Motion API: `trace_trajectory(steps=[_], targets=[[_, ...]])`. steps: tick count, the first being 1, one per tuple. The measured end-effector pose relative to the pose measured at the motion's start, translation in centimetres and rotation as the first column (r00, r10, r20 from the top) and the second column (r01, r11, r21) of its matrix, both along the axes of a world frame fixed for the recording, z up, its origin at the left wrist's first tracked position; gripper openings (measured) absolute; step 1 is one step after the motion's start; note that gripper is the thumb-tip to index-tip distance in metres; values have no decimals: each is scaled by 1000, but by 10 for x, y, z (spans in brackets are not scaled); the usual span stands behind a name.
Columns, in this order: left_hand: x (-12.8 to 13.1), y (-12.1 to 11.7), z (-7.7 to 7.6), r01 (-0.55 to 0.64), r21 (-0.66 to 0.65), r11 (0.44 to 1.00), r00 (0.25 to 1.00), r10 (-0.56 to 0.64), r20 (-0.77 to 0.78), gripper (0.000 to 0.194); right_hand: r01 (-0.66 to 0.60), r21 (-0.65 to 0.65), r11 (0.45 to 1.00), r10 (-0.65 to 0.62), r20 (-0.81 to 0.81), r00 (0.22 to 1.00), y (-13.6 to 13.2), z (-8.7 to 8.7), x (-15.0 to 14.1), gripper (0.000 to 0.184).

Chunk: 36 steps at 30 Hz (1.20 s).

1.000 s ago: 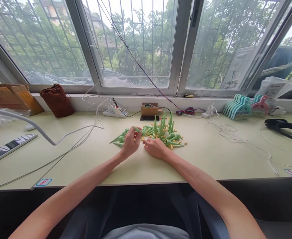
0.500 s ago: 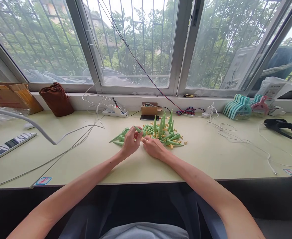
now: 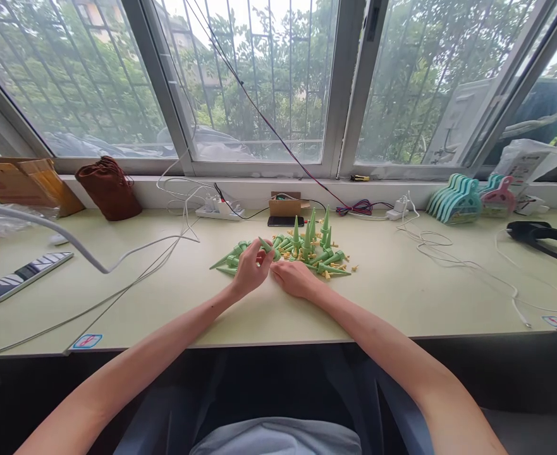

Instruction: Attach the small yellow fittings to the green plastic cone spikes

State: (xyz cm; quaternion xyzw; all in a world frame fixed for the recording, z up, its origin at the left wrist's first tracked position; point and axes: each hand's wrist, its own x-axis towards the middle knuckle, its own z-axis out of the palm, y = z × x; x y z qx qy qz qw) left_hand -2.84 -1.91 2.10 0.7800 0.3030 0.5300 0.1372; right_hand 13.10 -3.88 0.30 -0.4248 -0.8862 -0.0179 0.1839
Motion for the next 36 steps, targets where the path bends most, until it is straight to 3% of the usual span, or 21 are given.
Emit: trace_trajectory(steps=[10, 18, 36], targets=[[0, -3, 2, 25, 7, 1000, 1000, -25, -7, 8, 5, 40, 999, -9, 78, 997, 4, -6, 4, 25], [0, -4, 2, 19, -7, 1000, 1000, -20, -7, 7, -84, 59, 995, 85, -10, 996, 6, -5, 7, 30], [1, -4, 3, 10, -10, 1000, 1000, -10, -14, 8, -66, 37, 997, 67, -51, 996, 4, -3, 8, 25]])
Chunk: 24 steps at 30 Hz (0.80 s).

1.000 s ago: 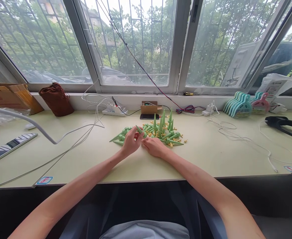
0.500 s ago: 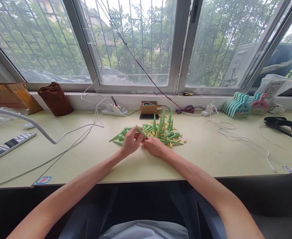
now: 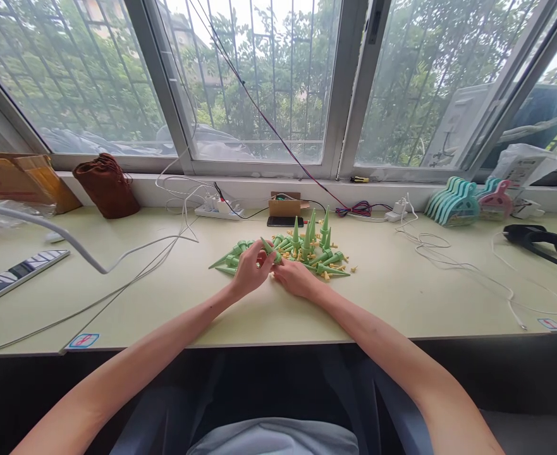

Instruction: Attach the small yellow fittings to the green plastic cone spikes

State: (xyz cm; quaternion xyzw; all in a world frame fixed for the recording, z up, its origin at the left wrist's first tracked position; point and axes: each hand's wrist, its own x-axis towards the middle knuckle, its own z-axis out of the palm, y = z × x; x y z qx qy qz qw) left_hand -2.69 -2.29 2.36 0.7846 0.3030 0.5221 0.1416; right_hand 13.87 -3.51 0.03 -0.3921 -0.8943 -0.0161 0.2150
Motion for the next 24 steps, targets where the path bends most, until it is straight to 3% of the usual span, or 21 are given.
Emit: trace_trajectory(steps=[13, 19, 24], targets=[[-2, 5, 4, -39, -85, 996, 979, 55, 195, 18, 12, 53, 999, 6, -331, 944, 3, 3, 4, 20], [-1, 5, 3, -3, -94, 996, 984, 20, 178, 16, -23, 68, 997, 49, -407, 912, 6, 2, 6, 23], [-1, 5, 3, 31, -130, 991, 984, -8, 178, 14, 37, 46, 998, -14, -430, 903, 5, 6, 7, 22]])
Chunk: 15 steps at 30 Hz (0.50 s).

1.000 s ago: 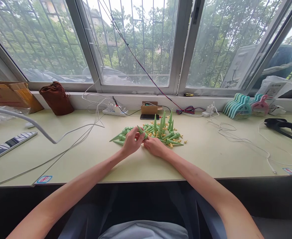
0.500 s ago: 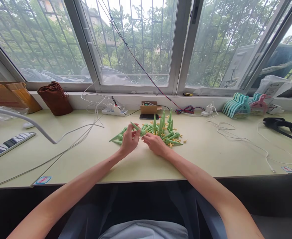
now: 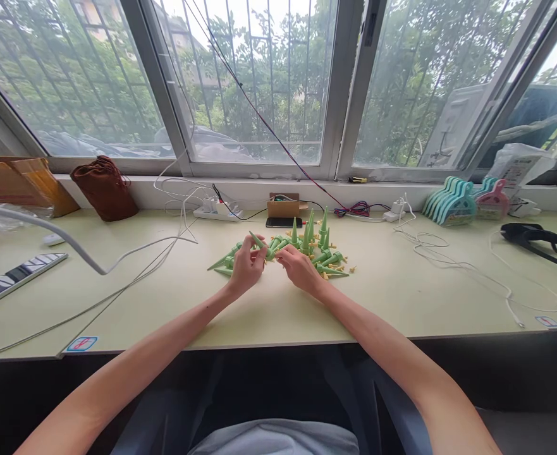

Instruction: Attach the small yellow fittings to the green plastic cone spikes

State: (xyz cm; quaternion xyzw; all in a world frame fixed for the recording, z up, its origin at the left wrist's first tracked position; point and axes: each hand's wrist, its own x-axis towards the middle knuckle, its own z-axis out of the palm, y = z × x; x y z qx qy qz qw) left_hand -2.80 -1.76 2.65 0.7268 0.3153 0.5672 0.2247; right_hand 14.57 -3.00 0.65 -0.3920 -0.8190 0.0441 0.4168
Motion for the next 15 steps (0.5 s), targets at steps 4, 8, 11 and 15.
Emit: trace_trajectory(steps=[4, 8, 11, 15], targets=[[1, 0, -1, 40, -54, 998, 999, -41, -14, 13, 63, 14, 998, -62, -39, 997, 2, 2, 4, 21], [2, -1, -4, 107, -82, 991, 992, -112, -63, 13, 109, 52, 993, -105, -78, 991, 5, 2, 8, 20], [3, -1, -7, 154, -122, 981, 982, -166, -95, 14, 123, 77, 989, -116, -84, 990, 5, 2, 10, 20], [4, -1, -10, 224, -206, 953, 965, -246, -88, 17, 117, 95, 989, -113, -43, 993, 3, 3, 9, 20]])
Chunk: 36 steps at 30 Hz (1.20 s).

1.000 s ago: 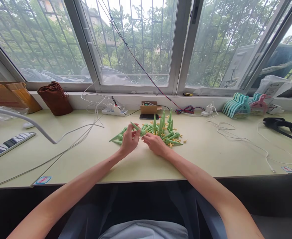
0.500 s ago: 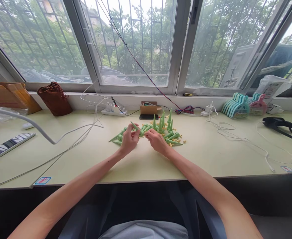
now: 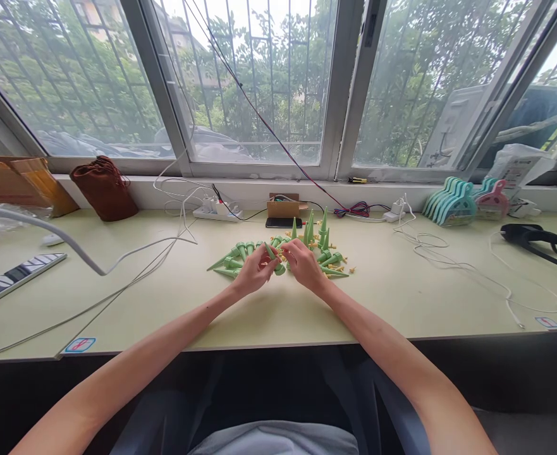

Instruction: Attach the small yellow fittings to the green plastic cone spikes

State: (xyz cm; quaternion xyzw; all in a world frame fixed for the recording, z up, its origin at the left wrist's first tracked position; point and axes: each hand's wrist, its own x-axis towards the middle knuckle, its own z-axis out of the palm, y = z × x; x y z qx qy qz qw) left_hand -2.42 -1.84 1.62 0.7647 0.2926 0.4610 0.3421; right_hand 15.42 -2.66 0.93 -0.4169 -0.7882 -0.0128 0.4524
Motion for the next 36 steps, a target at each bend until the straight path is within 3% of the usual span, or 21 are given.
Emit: trace_trajectory(steps=[8, 15, 36], targets=[[1, -1, 1, 115, -163, 980, 993, -107, 53, 31, -106, 123, 987, 119, -107, 987, 0, 0, -3, 14], [2, -3, 2, 211, -246, 946, 972, -177, 154, 39, -115, 151, 982, 133, -114, 985, -1, -1, -4, 15], [3, -7, 8, 215, -369, 904, 958, -123, 258, 42, -112, 172, 979, 123, -58, 991, -4, -2, -6, 14]])
